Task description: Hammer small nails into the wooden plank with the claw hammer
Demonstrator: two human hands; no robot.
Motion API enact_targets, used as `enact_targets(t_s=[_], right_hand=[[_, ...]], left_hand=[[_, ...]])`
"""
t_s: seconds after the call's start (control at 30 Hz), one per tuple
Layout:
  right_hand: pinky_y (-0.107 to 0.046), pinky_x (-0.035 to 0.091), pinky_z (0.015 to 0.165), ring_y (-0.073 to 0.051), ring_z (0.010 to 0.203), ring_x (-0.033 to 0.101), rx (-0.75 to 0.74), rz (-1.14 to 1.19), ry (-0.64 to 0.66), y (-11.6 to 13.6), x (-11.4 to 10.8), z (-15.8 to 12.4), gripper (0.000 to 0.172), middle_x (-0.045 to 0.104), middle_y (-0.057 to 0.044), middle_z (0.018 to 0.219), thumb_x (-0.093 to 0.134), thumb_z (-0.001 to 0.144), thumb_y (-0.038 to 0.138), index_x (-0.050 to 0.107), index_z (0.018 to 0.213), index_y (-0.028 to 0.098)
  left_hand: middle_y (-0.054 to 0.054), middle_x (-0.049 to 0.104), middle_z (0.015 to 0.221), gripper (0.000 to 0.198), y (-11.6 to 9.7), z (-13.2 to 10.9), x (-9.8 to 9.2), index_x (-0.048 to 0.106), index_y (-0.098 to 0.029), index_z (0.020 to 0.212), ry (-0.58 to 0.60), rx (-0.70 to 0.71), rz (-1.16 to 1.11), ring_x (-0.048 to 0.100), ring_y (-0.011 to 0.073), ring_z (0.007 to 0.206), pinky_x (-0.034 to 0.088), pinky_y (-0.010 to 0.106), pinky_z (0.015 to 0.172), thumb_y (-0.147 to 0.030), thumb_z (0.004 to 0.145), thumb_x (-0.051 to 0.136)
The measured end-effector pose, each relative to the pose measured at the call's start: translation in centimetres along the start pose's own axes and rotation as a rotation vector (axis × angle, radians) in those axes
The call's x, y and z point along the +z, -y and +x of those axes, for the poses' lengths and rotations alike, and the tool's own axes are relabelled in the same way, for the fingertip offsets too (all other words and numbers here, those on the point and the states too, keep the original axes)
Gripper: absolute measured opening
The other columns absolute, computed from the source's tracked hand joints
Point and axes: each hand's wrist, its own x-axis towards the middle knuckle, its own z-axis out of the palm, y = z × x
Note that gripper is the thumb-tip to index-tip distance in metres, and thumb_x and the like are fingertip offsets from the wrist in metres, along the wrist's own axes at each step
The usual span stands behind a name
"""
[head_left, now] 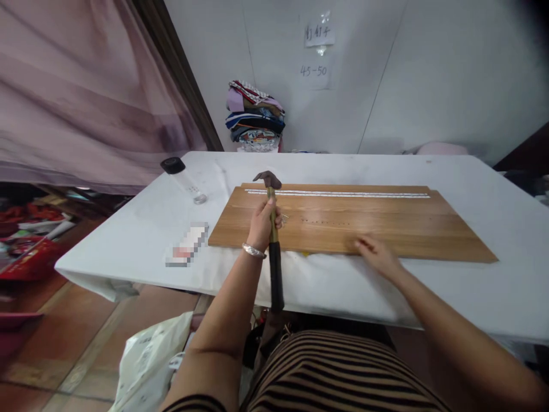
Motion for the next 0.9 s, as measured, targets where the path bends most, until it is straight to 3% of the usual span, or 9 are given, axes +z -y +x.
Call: enact_targets(t_s=[0.13, 0.27, 0.47, 0.9], right_hand=[[-0.053, 0.049, 0.114, -0.038, 0.136, 0.061, 0.174, -0.420, -0.148, -5.3, -4.7, 4.0, 0.050, 0.066, -0.021, 0.148, 0.051, 0.098, 0.037, 0.073, 0.137, 0.016], [-0.067, 0.040, 0.117, -0.042, 0.147, 0.048, 0.345, -0.617, -0.112, -7.8, -5.3, 5.1, 0.059, 0.059, -0.024, 0.155, 0.036, 0.106, 0.046, 0.063, 0.148, 0.015], [-0.065, 0.036, 0.119, -0.041, 0.150, 0.045, 0.367, -0.634, -0.097, -8.7, -4.0, 4.6, 0.066, 0.052, -0.023, 0.162, 0.026, 0.107, 0.054, 0.063, 0.149, 0.018], [-0.065, 0.034, 0.120, -0.041, 0.152, 0.043, 0.386, -0.594, -0.104, -8.6, -4.0, 4.7, 0.069, 0.051, -0.023, 0.164, 0.025, 0.107, 0.056, 0.064, 0.149, 0.017]], left_hand=[[-0.006, 0.055, 0.065, 0.040, 1.1, -1.7, -0.8, 0.057, -0.020, 0.090, 0.082, -0.217, 0.043, 0.043, 0.0051, 0.043, 0.031, 0.019, 0.040, -0.053, 0.087, 0.079], [-0.006, 0.056, 0.066, 0.044, 3.0, -2.6, -0.3, 0.055, -0.021, 0.090, 0.099, -0.275, 0.083, 0.046, 0.0061, 0.043, 0.033, 0.019, 0.040, -0.054, 0.082, 0.084], [-0.006, 0.057, 0.064, 0.044, 4.0, -2.3, 0.2, 0.054, -0.022, 0.087, 0.077, -0.259, 0.154, 0.047, 0.0067, 0.042, 0.036, 0.020, 0.039, -0.055, 0.083, 0.083], [-0.006, 0.057, 0.064, 0.043, 5.8, -2.1, 0.9, 0.050, -0.022, 0.081, 0.087, -0.303, 0.227, 0.045, 0.0055, 0.040, 0.033, 0.019, 0.038, -0.052, 0.087, 0.080]])
